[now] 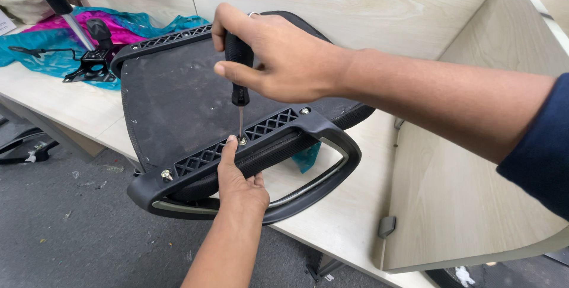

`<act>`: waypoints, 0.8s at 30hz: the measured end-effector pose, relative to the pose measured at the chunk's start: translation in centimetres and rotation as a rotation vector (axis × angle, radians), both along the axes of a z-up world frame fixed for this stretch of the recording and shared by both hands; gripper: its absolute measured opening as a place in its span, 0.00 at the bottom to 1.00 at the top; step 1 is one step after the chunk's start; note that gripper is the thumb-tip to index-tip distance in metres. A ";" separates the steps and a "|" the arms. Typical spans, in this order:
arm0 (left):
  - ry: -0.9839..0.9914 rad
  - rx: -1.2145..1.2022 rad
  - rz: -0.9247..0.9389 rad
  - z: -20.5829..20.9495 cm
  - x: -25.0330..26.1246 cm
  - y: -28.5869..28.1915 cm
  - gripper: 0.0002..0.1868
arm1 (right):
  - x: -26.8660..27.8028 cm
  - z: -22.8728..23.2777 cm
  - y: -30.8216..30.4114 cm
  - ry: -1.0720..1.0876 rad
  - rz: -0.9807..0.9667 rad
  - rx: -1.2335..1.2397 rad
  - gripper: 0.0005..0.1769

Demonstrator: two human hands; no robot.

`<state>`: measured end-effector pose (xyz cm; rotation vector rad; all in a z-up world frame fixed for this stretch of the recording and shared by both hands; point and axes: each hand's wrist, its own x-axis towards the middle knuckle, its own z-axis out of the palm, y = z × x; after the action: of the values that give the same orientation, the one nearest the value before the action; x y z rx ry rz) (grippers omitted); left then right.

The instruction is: The person attaches two black plastic side rails to a black upholstered chair seat using a screwdriver and screws. They align the rails, insert screws, and tighten them to secure the components.

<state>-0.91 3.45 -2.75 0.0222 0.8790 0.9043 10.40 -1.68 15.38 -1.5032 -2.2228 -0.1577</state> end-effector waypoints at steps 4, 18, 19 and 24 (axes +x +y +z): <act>-0.009 0.007 -0.005 0.2 -0.2 -0.2 0.19 | 0.8 0.1 -0.7 0.004 0.237 0.098 0.18; -0.089 -0.019 0.034 -0.4 -0.6 0.0 0.20 | -0.4 0.9 0.3 0.008 0.320 0.023 0.21; -0.092 -0.019 0.033 -0.4 -0.6 0.0 0.20 | -0.4 0.9 0.4 0.006 0.300 0.007 0.20; -0.072 -0.021 0.026 -0.2 -0.7 0.1 0.22 | -1.0 0.5 0.1 -0.036 0.148 -0.002 0.17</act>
<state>-1.59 3.52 -2.97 -0.0399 0.8233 0.9141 9.44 -1.59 15.90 -1.3401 -2.3536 -0.1368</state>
